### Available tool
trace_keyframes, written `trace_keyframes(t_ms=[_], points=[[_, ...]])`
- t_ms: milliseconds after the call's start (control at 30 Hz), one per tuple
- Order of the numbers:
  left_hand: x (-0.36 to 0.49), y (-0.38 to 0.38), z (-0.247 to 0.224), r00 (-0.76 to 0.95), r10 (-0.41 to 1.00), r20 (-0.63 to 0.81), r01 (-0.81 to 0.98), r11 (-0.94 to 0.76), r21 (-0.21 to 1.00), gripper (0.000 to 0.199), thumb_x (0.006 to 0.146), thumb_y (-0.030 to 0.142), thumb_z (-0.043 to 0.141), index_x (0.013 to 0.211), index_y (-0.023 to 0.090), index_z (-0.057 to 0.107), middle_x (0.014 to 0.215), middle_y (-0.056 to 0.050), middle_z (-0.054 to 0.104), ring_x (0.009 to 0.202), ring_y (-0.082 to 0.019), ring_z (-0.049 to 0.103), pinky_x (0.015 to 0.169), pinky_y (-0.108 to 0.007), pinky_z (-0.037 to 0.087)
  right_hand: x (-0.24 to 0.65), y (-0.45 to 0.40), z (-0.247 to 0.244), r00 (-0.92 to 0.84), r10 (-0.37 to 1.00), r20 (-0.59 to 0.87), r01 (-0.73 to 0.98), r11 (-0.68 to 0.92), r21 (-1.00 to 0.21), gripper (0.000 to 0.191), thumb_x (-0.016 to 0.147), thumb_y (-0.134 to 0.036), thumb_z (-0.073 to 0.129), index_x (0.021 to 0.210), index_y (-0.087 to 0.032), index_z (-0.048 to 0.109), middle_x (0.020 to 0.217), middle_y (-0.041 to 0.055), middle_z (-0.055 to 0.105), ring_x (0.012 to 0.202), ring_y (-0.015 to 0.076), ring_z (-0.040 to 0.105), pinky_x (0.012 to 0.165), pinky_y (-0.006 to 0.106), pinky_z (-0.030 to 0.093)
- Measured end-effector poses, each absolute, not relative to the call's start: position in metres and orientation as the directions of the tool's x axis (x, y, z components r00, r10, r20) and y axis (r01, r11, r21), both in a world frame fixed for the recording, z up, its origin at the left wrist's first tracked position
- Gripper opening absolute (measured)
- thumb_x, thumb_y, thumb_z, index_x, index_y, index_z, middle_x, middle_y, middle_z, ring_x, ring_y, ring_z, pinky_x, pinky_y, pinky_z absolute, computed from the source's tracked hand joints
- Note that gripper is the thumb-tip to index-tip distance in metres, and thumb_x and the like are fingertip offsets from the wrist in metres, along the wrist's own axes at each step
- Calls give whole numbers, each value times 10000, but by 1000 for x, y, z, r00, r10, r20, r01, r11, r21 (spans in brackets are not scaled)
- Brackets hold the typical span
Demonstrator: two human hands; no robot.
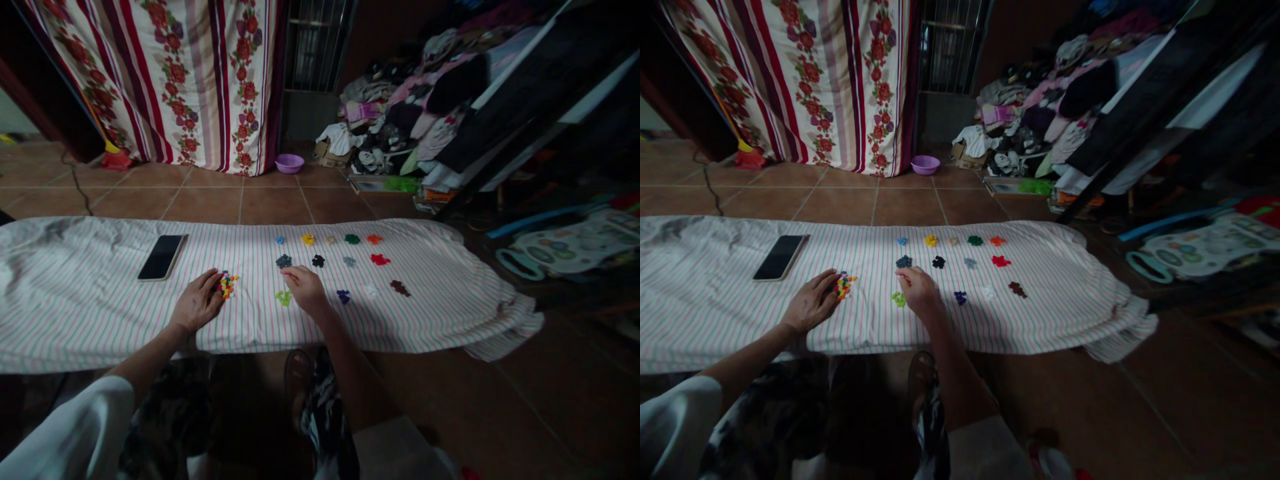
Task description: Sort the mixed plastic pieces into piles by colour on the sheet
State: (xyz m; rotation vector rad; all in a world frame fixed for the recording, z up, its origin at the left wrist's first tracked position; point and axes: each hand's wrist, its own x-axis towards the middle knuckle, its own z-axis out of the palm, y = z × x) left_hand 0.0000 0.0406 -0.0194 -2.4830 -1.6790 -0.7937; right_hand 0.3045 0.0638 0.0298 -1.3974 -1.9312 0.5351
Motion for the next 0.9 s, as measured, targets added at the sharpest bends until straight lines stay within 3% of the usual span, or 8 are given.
trace_keyframes(t_ms=[167,467,700,900], points=[[-2,41,-20,358,848,391,880,-447,163,368,908,380,358,1148,185,559,1282,-123,571,1292,-290,468,1054,-493,440,353,52,13,-110,905,411,636,382,-671,251,825,-163,489,899,-200,727,889,58,709,852,181,649,825,313,509],[-1,39,-15,410,817,406,873,-480,86,294,908,327,384,1005,195,629,1262,-111,597,1285,-289,474,1030,-492,465,378,37,1,-126,874,470,675,422,-605,303,812,-93,447,889,-200,720,890,61,704,873,186,648,830,323,526],[-3,40,-17,365,845,391,888,-442,125,351,905,368,394,1145,186,573,1285,-125,578,1278,-286,486,1019,-484,476,376,40,-8,-195,861,469,715,452,-534,405,779,-9,389,961,-156,720,916,101,681,892,200,629,858,341,526],[-4,41,-18,419,810,410,870,-487,74,322,920,333,367,1100,187,590,1261,-117,592,1290,-286,472,1023,-488,473,375,41,-18,-205,880,429,751,423,-508,367,789,-32,424,960,-169,719,936,93,684,908,207,614,884,361,509]])
